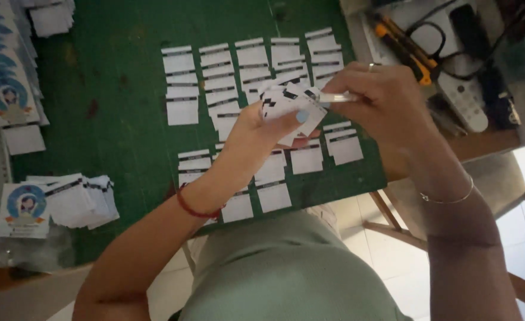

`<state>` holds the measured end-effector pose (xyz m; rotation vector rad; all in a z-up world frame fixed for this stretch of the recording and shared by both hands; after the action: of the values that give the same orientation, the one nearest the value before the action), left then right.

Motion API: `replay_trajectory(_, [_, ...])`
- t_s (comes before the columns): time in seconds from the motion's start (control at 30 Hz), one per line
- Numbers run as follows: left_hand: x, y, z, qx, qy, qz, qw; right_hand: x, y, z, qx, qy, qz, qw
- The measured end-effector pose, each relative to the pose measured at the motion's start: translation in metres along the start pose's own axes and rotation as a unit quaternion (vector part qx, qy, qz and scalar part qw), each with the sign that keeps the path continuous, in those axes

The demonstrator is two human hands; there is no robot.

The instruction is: Sorting and organizing small printed cards into a grid layout on a cutting mat, using a small tool to assist in handling and marking.

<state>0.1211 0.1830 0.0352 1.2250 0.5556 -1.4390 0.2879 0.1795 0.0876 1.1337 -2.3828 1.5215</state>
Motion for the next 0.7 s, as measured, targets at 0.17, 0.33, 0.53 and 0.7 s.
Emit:
replay_trajectory(0.17, [0.026, -0.012, 0.015, 0.023, 0.093, 0.015, 0.995, 0.028, -0.004, 0.024, -0.042, -0.021, 0.026, 0.999])
replay_trajectory(0.33, [0.021, -0.023, 0.049, 0.014, 0.080, -0.003, 0.997, 0.066, 0.002, 0.033, -0.085, -0.031, -0.061, 0.994])
replay_trajectory(0.53, [0.021, -0.067, 0.086, -0.021, 0.064, 0.025, 0.997, 0.097, 0.009, 0.040, -0.062, -0.023, -0.114, 0.991])
replay_trajectory(0.7, [0.022, -0.153, 0.133, -0.260, 0.003, 0.100, 0.960, 0.126, 0.040, 0.045, 0.045, 0.173, -0.124, 0.976])
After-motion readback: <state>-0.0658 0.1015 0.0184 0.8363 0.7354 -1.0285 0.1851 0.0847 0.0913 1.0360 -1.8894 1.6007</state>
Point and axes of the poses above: each hand's wrist, its own z-axis away from the middle knuckle, its own y-axis out of the palm, x = y × z, the point moved 9 cm from there along -z, towards the middle knuckle, and after that the axes turned 13 degrees about -x, right-handed, at the moved point
